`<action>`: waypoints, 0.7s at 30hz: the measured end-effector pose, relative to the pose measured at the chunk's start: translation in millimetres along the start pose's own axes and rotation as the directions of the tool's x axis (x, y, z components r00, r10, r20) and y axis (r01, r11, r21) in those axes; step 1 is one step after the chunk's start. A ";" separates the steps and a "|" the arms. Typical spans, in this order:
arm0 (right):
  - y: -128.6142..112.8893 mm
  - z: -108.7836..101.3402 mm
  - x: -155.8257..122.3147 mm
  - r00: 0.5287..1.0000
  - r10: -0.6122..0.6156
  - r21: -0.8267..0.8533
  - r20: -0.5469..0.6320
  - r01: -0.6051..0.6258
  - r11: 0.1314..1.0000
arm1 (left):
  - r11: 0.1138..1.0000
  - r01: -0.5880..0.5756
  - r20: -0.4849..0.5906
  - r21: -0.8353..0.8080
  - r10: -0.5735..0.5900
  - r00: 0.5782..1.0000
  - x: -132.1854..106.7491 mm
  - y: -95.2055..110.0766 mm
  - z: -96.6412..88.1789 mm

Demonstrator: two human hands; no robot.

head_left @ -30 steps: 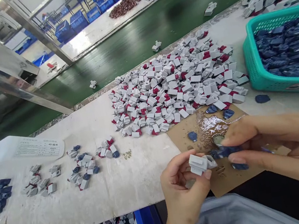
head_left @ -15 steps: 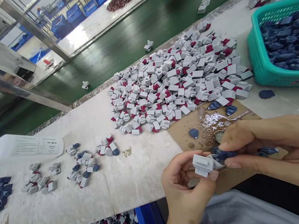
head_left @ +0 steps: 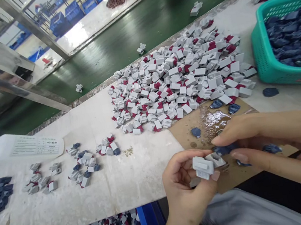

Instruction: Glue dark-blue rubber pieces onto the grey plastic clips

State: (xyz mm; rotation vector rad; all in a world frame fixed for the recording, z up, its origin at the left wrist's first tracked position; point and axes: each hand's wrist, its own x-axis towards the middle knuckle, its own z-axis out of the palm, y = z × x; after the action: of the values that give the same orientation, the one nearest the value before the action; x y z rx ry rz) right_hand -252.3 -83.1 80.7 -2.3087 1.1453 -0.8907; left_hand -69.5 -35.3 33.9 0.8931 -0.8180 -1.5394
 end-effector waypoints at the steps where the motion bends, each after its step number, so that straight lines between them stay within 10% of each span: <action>1: -0.3 0.5 -0.5 1.000 -0.026 -0.023 0.007 0.026 0.999 | 1.000 0.008 -0.003 0.001 -0.008 1.000 0.3 1.0 0.6; 21: 6.3 -16.1 1.4 0.962 -0.218 -0.094 0.162 0.235 0.968 | 0.954 0.170 0.083 -0.247 -0.154 0.985 3.1 2.1 2.4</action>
State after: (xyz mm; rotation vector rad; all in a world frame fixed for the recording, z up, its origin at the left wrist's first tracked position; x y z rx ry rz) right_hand -266.4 -89.1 88.8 -2.5894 0.9015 -0.7293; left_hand -70.9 -38.6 36.5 0.7400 -0.5853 -1.7779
